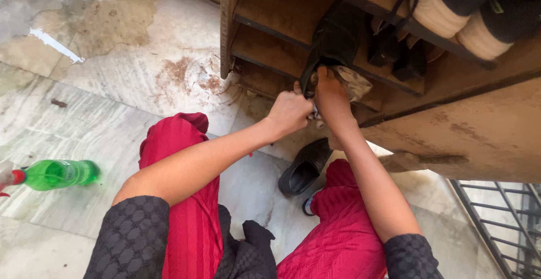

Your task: The person sits on the floor and wipes a black shoe with a cloth, then places it back in a wooden shoe rack. They then pick up a pair of brown slip-on shoes and wipe them with the same cloth.

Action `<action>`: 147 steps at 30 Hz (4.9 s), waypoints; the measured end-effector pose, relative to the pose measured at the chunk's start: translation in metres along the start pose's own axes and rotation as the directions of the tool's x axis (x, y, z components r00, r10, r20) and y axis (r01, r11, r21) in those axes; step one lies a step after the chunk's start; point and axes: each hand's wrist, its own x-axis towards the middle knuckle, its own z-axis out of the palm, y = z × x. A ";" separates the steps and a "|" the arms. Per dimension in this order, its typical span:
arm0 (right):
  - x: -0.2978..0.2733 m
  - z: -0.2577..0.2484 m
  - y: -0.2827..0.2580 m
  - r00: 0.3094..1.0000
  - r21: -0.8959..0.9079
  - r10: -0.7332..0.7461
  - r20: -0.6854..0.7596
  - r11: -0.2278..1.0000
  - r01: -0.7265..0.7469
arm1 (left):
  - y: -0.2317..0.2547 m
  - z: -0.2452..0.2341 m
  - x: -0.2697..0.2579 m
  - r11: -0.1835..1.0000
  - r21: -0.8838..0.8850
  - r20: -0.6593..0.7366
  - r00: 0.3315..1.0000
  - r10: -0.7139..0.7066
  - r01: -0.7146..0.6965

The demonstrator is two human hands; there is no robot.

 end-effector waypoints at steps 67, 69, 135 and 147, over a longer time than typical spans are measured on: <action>0.081 -0.063 0.015 0.984 0.397 0.032 -0.175 0.917 0.041 | 0.015 -0.006 -0.009 0.999 -0.049 0.021 1.000 -0.012 0.013; 0.089 -0.055 0.021 0.985 0.363 0.026 -0.169 0.931 0.038 | 0.015 -0.003 -0.011 0.997 -0.069 0.030 0.999 -0.019 0.021; -0.011 0.003 0.040 0.765 0.961 0.610 0.207 -0.274 -0.042 | -0.001 -0.018 -0.002 0.975 -0.212 -0.180 0.983 0.033 -0.071; -0.089 0.018 -0.005 0.712 0.550 0.384 0.587 -0.835 -0.003 | 0.005 -0.032 0.006 0.989 -0.112 -0.339 0.939 0.050 -0.093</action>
